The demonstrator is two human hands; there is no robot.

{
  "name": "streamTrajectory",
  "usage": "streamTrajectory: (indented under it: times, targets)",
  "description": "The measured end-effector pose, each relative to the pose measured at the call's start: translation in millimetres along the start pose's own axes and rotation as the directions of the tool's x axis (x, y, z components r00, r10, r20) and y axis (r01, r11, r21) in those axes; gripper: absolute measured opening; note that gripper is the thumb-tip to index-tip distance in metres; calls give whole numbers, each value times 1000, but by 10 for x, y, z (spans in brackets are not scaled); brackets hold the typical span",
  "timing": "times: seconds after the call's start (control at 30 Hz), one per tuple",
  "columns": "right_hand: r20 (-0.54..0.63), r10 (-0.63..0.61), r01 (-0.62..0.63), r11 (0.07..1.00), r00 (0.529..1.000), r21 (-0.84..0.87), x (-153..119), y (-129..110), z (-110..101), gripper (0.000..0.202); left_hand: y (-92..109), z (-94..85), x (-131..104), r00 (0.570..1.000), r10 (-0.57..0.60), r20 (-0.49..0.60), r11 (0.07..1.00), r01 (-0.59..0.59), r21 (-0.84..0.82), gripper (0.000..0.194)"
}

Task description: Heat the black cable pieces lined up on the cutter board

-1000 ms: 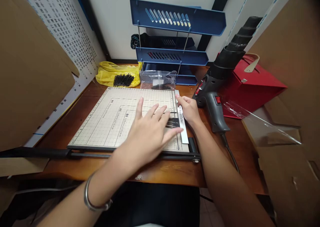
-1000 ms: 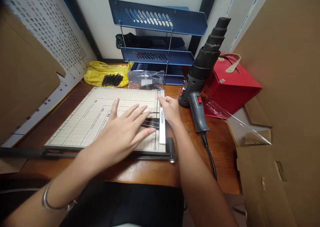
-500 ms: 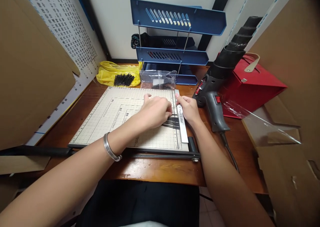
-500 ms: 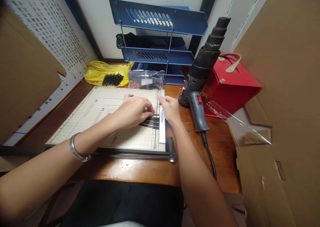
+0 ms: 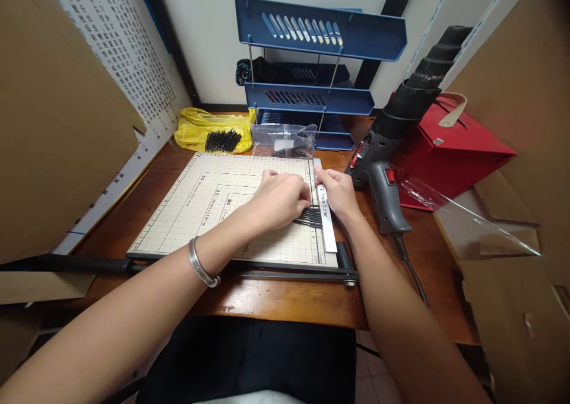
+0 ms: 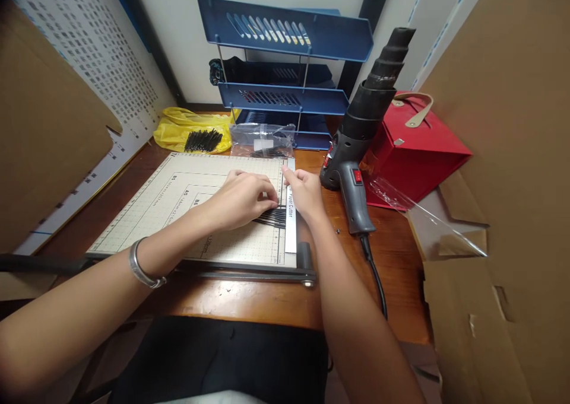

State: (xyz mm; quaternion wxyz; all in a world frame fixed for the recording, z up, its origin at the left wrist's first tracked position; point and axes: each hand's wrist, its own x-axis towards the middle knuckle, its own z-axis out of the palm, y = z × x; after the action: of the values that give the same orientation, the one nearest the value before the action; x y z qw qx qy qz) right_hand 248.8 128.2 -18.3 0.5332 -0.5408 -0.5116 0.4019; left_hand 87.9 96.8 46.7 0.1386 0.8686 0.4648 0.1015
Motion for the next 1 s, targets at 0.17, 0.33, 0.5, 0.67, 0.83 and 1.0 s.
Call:
streamTrajectory:
  times: [0.17, 0.33, 0.5, 0.67, 0.83, 1.0]
  targets:
    - [3, -19, 19, 1000, 1000, -12, -1, 16, -1, 56, 21, 7, -92, 999, -9, -54, 999, 11, 37, 18]
    - [9, -41, 41, 999, 999, -15, -3, 29, -6, 57, 121, 124, -400, 976, 40, -212, 990, -11, 138, 27]
    - [23, -44, 45, 999, 999, -30, -2, 38, -19, 58, 201, 292, -775, 975, 129, -180, 970, -86, 228, 57]
    - [25, -51, 52, 998, 998, -37, 4, 39, -22, 58, 198, 374, -919, 981, 159, -112, 954, -124, 274, 71]
    - [27, -47, 48, 998, 999, -42, -4, 33, -23, 56, 191, 413, -872, 978, 155, -137, 957, -115, 266, 72]
    - [24, -45, 46, 998, 999, -42, -10, 32, -27, 56, 242, 433, -875, 977, 144, -156, 967, -105, 232, 73]
